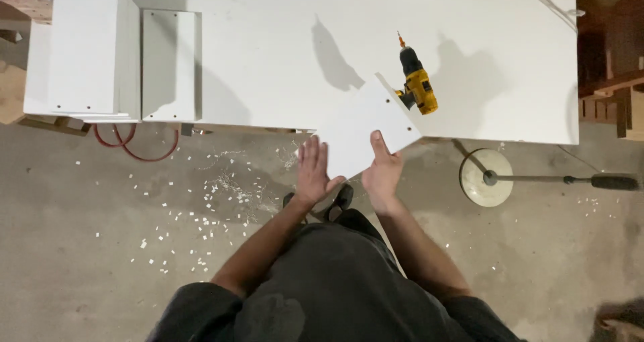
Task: Assembling wooden panels using a power drill to drive screws
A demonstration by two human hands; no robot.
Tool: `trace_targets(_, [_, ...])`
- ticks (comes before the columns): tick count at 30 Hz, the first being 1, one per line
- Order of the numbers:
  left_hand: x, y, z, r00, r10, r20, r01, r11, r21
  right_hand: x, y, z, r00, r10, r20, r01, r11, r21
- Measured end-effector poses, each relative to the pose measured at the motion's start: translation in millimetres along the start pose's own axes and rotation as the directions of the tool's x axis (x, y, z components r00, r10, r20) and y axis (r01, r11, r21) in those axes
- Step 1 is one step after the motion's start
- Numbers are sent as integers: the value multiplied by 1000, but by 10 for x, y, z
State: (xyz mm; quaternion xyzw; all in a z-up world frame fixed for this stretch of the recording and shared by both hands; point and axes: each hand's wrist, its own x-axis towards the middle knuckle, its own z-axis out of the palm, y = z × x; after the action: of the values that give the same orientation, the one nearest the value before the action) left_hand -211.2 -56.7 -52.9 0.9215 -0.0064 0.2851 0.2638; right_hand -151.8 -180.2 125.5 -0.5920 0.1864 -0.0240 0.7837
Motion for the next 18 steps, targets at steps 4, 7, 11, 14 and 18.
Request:
trace_targets(4, [-1444,-1040,115,772,-492,402,500,861,95,-189,-467,138,990,16,-137,-23,999,-50])
trace_targets(7, [-2005,-1452,237,533,-192,824,-438,770,464,-32,-433,119,995,-89,44,78,976,202])
trace_targets(11, [-902,-333,-613,527,-428,734,704,703,-95,-354,-816,674,939,293,180,-342,850,400])
trace_targets(14, [-668,17,-411,703,-484,522,705,378,-600,-317,-507,702,816,525,242,-576,695,432])
trace_targets(18, [-155,301,-740,505,-816,281,459,-23,-888,-354,-244,687,692,644,327,-716,553,427])
